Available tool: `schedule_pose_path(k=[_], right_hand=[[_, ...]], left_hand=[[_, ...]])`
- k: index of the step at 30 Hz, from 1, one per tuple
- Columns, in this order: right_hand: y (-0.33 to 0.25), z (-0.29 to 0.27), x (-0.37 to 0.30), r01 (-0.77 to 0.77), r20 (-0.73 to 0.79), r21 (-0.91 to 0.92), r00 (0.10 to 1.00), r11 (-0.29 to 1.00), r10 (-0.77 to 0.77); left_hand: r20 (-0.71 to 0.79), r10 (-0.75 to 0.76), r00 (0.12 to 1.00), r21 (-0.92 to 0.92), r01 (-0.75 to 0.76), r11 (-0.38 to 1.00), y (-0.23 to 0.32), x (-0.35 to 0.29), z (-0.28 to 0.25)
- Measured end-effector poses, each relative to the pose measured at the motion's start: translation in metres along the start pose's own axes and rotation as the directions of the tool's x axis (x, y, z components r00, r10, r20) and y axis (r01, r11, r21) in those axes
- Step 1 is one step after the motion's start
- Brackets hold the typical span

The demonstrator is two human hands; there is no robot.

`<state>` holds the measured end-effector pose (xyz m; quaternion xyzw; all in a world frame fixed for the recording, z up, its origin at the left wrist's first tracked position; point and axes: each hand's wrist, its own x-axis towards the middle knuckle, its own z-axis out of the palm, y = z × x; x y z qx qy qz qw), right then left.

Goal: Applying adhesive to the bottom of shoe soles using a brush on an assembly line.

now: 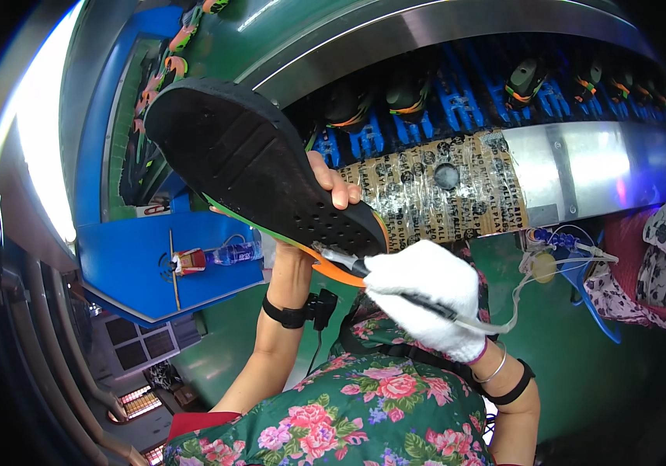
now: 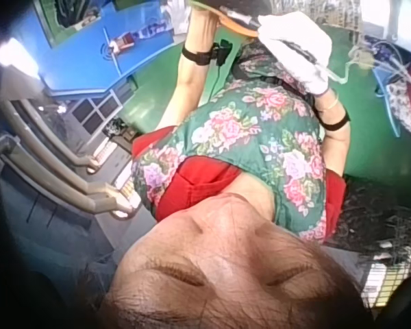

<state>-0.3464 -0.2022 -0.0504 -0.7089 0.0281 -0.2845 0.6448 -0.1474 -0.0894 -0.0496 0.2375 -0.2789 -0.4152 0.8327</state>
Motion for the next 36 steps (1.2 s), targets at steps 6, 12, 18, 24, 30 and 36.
schedule_pose_path(k=[6, 12, 18, 24, 30, 36], right_hand=[[0.001, -0.003, -0.002, -0.086, -0.014, 0.05, 0.996, 0.995, 0.086], [-0.003, -0.007, 0.001, -0.032, 0.03, -0.021, 0.999, 0.999, 0.032], [-0.011, -0.009, 0.002, 0.019, 0.055, -0.03, 0.998, 0.999, -0.017], [-0.01, -0.008, -0.002, 0.197, 0.115, -0.175, 0.977, 0.965, -0.179], [-0.026, 0.004, 0.0, 0.241, 0.117, -0.195, 0.968, 0.951, -0.222], [-0.021, 0.003, -0.008, 0.146, 0.072, -0.239, 0.989, 0.96, -0.132]], left_hand=[[0.05, 0.004, 0.999, 0.101, -0.009, 0.995, 0.004, 0.001, -0.013], [-0.034, -0.006, 0.999, 0.169, 0.011, 0.986, 0.008, 0.004, -0.013], [-0.035, 0.05, 0.998, 0.17, -0.043, 0.984, 0.007, 0.01, -0.007], [-0.005, 0.066, 0.998, 0.185, -0.064, 0.981, 0.003, 0.008, -0.027], [-0.047, 0.075, 0.996, 0.054, -0.072, 0.996, -0.004, 0.011, -0.023], [0.035, 0.075, 0.997, 0.009, -0.076, 0.997, -0.003, 0.014, -0.017]])
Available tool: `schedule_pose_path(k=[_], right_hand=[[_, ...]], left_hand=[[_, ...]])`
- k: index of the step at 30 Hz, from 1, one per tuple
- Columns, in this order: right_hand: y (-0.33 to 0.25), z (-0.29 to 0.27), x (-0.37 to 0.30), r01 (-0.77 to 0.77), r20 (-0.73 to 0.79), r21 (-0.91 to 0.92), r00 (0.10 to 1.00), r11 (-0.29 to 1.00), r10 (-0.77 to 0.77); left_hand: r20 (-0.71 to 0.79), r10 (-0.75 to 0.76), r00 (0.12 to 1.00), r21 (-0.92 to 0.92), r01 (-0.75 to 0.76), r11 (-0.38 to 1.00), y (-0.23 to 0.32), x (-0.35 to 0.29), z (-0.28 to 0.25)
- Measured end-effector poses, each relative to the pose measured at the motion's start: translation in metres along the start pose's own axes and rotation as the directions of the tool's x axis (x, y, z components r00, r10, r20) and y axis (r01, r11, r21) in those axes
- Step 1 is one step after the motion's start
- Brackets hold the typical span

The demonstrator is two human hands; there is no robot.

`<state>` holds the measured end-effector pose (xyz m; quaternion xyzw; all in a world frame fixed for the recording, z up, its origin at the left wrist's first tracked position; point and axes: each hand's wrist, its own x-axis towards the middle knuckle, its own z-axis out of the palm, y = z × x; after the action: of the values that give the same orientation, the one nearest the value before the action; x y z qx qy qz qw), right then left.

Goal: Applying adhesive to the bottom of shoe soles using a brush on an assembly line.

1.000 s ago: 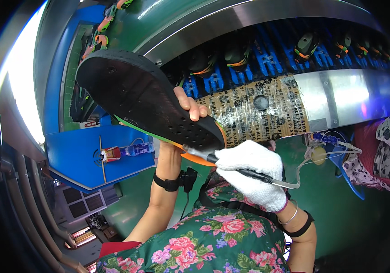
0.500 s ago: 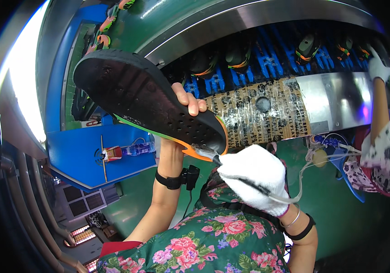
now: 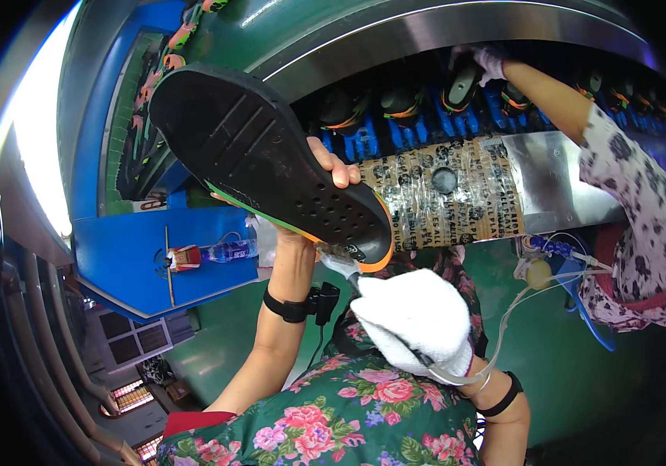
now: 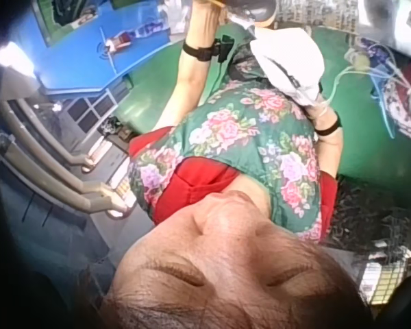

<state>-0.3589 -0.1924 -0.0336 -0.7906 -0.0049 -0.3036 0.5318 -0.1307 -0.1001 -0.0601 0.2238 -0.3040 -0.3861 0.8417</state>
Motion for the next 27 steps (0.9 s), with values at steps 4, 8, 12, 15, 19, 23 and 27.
schedule_pose_path(k=[4, 8, 12, 15, 19, 23, 27], right_hand=[[-0.009, 0.002, 0.005, -0.007, -0.005, 0.075, 1.0, 0.997, 0.007], [0.003, -0.007, 0.005, -0.109, -0.104, 0.077, 0.988, 0.991, 0.117], [0.005, -0.01, -0.001, -0.15, -0.115, -0.028, 0.983, 0.988, 0.146], [0.004, -0.008, -0.003, -0.126, -0.109, -0.041, 0.987, 0.991, 0.121], [0.009, -0.008, -0.001, -0.174, -0.047, 0.145, 0.982, 0.974, 0.182], [0.014, -0.012, -0.007, -0.315, -0.047, 0.545, 0.914, 0.777, 0.404], [0.011, -0.014, -0.003, -0.044, -0.074, -0.047, 0.996, 0.998, 0.04]], left_hand=[[-0.079, -0.012, 0.997, -0.018, 0.011, 1.0, -0.005, -0.004, 0.004], [-0.077, 0.021, 0.997, 0.029, -0.018, 0.999, -0.008, 0.0, -0.002], [-0.004, 0.023, 1.0, 0.039, -0.022, 0.999, -0.004, 0.002, 0.006], [-0.068, -0.012, 0.998, 0.13, 0.021, 0.991, -0.003, 0.0, 0.001], [-0.033, -0.053, 0.998, 0.199, 0.059, 0.978, -0.001, 0.0, -0.004], [-0.08, -0.079, 0.994, 0.104, 0.087, 0.991, -0.002, 0.003, 0.0], [-0.105, -0.083, 0.991, 0.109, 0.094, 0.99, -0.003, 0.004, 0.005]])
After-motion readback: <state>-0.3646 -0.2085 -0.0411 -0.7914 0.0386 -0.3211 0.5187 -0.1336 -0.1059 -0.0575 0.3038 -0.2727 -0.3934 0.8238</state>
